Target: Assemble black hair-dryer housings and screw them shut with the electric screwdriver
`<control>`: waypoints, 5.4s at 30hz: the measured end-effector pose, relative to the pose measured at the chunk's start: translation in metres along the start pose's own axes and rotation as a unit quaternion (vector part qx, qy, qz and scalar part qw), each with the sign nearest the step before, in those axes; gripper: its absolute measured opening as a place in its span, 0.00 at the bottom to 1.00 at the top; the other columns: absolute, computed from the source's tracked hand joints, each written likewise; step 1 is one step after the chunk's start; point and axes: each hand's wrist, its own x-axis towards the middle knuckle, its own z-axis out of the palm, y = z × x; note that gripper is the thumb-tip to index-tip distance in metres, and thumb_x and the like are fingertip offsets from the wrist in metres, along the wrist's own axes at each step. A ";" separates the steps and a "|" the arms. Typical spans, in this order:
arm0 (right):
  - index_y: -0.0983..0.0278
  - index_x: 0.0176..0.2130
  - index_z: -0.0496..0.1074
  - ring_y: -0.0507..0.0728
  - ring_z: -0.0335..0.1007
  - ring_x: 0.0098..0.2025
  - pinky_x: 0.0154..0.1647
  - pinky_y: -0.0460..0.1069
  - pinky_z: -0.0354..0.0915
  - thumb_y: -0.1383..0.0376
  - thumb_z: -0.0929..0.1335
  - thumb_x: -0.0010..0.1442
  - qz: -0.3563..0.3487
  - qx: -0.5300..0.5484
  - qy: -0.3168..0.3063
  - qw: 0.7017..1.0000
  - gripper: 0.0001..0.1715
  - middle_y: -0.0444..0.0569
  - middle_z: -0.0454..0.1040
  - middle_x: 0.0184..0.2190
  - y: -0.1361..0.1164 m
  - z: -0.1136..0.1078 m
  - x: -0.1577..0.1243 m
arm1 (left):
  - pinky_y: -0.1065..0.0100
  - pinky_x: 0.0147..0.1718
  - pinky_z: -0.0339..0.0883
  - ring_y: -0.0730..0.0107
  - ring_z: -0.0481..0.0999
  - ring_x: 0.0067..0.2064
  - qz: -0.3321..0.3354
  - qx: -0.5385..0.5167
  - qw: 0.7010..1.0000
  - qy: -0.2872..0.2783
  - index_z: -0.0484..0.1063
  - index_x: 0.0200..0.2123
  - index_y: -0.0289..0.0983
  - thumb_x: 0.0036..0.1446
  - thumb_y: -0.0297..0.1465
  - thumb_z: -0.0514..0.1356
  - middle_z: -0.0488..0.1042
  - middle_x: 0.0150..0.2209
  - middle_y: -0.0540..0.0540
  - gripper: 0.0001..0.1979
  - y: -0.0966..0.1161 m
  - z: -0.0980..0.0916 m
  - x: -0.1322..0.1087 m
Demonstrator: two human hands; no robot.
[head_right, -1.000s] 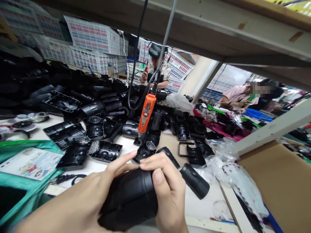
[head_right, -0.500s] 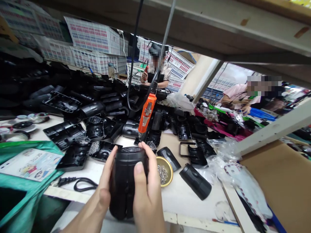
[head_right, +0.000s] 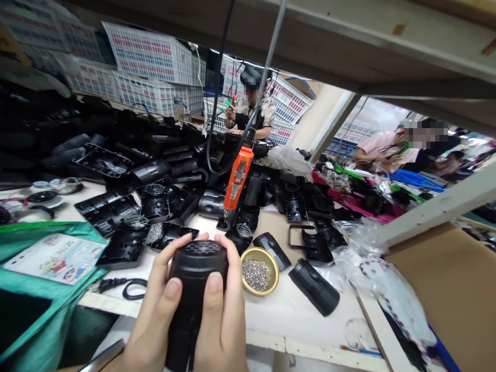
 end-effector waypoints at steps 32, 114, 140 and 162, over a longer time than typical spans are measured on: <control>0.51 0.67 0.66 0.62 0.58 0.73 0.71 0.64 0.60 0.46 0.52 0.75 -0.056 0.176 -0.090 0.979 0.32 0.46 0.65 0.70 0.017 -0.017 0.036 | 0.52 0.63 0.67 0.43 0.74 0.64 -0.091 -0.102 0.988 -0.068 0.62 0.68 0.49 0.45 0.37 0.78 0.74 0.64 0.41 0.48 -0.003 -0.038 0.040; 0.58 0.54 0.77 0.61 0.79 0.49 0.45 0.57 0.76 0.73 0.68 0.67 -0.376 -0.205 0.099 0.898 0.18 0.53 0.81 0.48 0.050 -0.015 -0.001 | 0.66 0.42 0.75 0.53 0.84 0.44 -0.272 -0.214 0.937 -0.035 0.83 0.45 0.39 0.52 0.46 0.70 0.86 0.41 0.43 0.22 -0.013 -0.079 0.021; 0.56 0.52 0.75 0.57 0.79 0.51 0.52 0.50 0.73 0.52 0.63 0.74 -0.118 -0.119 -0.010 0.986 0.18 0.48 0.81 0.49 0.036 -0.024 0.012 | 0.70 0.37 0.75 0.59 0.83 0.42 -0.259 0.003 0.966 0.023 0.81 0.43 0.38 0.55 0.46 0.69 0.85 0.39 0.45 0.19 -0.005 -0.087 0.025; 0.59 0.33 0.76 0.59 0.74 0.41 0.49 0.52 0.63 0.41 0.57 0.73 0.069 0.026 0.090 0.993 0.34 0.46 0.78 0.34 0.046 0.006 0.027 | 0.65 0.56 0.66 0.57 0.72 0.58 0.163 0.257 0.943 -0.135 0.67 0.58 0.47 0.66 0.48 0.59 0.71 0.56 0.46 0.21 -0.010 -0.082 0.009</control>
